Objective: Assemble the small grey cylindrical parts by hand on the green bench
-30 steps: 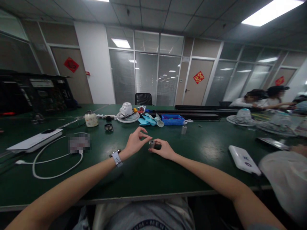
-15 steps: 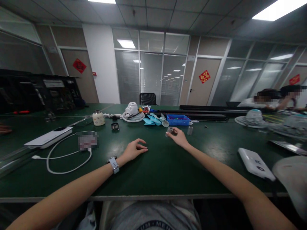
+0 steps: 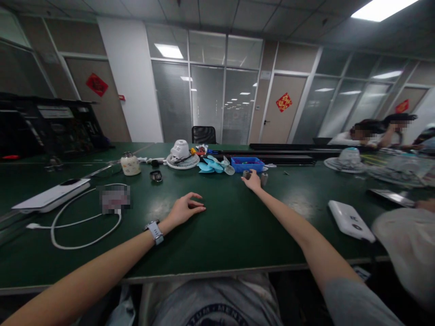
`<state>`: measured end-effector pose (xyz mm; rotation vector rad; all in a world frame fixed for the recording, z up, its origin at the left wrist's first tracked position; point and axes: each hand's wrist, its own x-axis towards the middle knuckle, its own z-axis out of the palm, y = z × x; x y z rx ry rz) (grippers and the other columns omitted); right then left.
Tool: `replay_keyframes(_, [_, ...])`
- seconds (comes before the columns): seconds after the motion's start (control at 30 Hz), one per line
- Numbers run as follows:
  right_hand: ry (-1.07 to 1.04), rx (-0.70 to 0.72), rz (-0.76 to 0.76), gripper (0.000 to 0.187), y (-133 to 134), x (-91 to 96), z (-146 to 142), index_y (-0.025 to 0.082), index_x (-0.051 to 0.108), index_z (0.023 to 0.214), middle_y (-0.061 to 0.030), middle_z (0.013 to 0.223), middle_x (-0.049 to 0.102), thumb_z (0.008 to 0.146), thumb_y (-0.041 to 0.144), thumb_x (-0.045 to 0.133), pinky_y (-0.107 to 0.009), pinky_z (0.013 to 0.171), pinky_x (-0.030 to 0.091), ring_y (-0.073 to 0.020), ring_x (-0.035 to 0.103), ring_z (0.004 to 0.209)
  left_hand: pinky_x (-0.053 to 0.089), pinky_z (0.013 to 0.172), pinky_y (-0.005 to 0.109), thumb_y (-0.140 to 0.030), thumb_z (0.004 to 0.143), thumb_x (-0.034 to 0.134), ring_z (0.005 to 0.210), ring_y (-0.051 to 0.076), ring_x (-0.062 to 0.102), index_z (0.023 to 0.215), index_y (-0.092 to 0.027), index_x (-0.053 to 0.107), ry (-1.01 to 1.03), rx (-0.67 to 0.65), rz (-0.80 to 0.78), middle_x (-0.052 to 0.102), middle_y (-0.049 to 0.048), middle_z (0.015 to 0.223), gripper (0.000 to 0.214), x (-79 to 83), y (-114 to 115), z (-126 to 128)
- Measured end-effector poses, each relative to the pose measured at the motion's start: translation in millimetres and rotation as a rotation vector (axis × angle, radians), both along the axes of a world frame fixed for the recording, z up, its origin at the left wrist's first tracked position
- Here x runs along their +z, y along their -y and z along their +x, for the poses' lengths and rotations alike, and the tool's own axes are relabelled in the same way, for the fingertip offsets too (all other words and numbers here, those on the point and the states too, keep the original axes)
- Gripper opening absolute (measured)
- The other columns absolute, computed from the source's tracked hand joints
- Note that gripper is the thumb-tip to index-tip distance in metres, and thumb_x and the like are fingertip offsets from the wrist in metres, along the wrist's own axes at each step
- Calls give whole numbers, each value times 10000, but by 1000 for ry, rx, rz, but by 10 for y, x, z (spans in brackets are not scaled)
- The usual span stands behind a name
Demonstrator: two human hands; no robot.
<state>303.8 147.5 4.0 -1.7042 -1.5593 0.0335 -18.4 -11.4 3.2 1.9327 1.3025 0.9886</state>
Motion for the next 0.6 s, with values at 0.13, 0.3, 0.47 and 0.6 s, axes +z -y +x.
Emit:
replay_keyframes(0.13, [112,329,303,514,467,169,-358,133,515,1303,-165,1315,560,847,347,613,-444,1053,381,-271,503,1242,499,768,354,-571,777,580,874,238,692,1082,-206,574,64,172,20,748,78,961,476,-17,-42,1])
replay_keyframes(0.3, [241,981,152,414,1196,196,-1045,237,593,1267,-78,1313,593,908,433,531,-384,1043,406,-204,535,1230,487,720,339,-597,796,501,806,223,661,1009,-181,552,161,310,52,727,95,923,470,-66,-105,-16])
replay_keyframes(0.47, [298,1109,47,295,1350,5,-1378,262,669,1173,-35,1299,606,906,319,557,-337,1023,430,-195,579,1185,484,727,329,-593,777,510,796,214,645,944,-187,547,163,322,60,700,70,871,441,-74,-100,-16])
replay_keyframes(0.6, [248,1057,-3,247,1346,-47,-1401,263,710,1095,-12,1123,705,901,246,558,-303,958,474,-178,658,1049,484,722,333,-568,786,512,798,216,639,944,-184,550,141,351,69,691,74,890,417,-47,-81,-4])
